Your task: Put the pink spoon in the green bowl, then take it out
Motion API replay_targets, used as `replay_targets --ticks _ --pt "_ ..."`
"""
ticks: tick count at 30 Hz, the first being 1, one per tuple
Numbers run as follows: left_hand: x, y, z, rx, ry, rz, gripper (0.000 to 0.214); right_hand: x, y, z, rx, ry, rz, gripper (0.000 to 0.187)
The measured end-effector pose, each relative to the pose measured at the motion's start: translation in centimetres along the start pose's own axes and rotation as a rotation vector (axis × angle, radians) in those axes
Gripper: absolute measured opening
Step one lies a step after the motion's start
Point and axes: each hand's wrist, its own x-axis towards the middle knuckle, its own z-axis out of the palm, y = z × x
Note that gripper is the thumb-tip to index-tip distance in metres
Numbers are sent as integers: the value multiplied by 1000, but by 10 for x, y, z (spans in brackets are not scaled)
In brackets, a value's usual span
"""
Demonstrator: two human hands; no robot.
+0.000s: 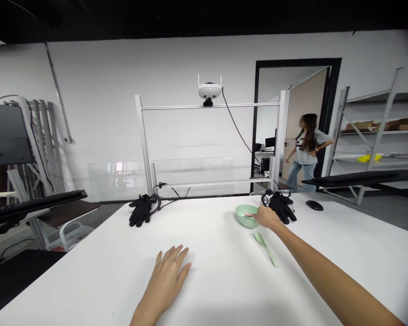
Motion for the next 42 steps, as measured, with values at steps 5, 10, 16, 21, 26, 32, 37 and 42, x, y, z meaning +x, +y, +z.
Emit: replay_targets --ticks 5,10,16,21,26,32,37,42 --pt "0 0 -1 12 3 5 53 -15 4 -12 7 32 -14 41" --pt "-2 0 -5 25 -5 -3 54 -43 22 -21 26 91 -36 35" --pt "-1 1 -4 15 18 3 52 -93 46 -12 63 144 -95 35" --pt "-1 3 -6 18 18 13 53 -120 62 9 28 104 -56 36" --pt "-3 5 -7 15 24 19 53 -122 69 24 -45 43 17 36" --pt "-5 7 -9 11 11 7 53 -118 69 30 -53 -48 64 38" --pt "-6 6 -9 7 21 6 52 -116 70 39 -36 -55 55 41" --pt "-6 5 -8 6 17 3 52 -114 71 45 -46 -49 44 39"
